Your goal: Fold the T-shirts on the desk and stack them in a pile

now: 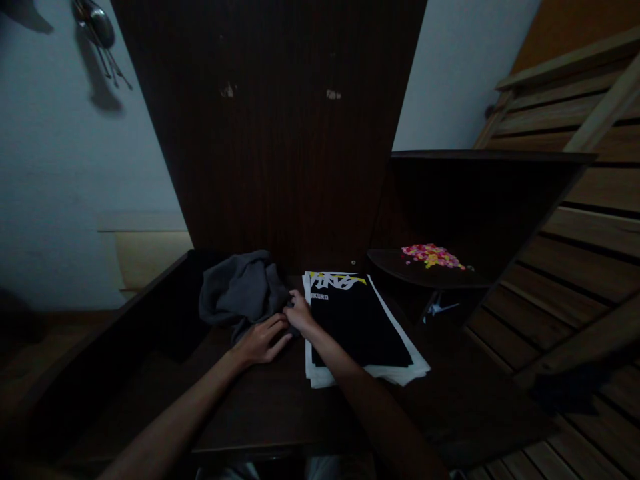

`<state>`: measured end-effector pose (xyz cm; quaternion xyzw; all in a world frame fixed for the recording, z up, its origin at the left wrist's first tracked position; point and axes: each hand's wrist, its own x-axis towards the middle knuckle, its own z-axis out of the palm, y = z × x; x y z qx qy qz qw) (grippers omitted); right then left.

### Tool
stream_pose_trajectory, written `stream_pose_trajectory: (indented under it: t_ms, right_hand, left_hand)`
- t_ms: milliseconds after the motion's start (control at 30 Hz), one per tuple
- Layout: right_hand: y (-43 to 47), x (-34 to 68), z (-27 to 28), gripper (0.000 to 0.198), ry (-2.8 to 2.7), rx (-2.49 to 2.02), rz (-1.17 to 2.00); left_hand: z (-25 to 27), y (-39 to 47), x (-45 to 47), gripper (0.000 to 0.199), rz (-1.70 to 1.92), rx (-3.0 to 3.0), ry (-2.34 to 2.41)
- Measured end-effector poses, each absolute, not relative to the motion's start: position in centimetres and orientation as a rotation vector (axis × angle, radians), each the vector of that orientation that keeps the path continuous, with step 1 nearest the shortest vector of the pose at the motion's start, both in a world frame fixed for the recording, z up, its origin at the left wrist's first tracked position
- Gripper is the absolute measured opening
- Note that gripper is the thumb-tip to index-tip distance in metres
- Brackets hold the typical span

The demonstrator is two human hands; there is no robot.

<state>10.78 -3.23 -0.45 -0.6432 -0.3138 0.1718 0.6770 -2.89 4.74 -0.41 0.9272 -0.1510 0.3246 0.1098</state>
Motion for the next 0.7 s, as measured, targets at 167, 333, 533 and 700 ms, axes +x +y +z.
stream_pose_trajectory:
  t_ms: [167,333,533,700]
  right_hand:
    - [-5.4,12.8,2.9,0.04,-0.562,-1.221,0.298]
    - [-9.2,17.7,7.1,0.051,-0.46,-1.16,-0.101]
    - [-12.7,23.3,8.3,0.049,-0.321,-1.478,-0.237]
    - [-14.6,21.6,7.2,0.039,-0.51,-2.348,-0.275]
  left_hand:
    - [1.4,5.3,-3.4,0.031,1.234,2.665,-0.39]
    - [2.5,7.9,-4.0,0.035,1.287,2.703,-0.075]
    - [2.8,9.0,-4.2,0.038,1.23,2.767,-0.065]
    - [2.2,9.3,-3.7,0.042,1.214,2.825,0.038]
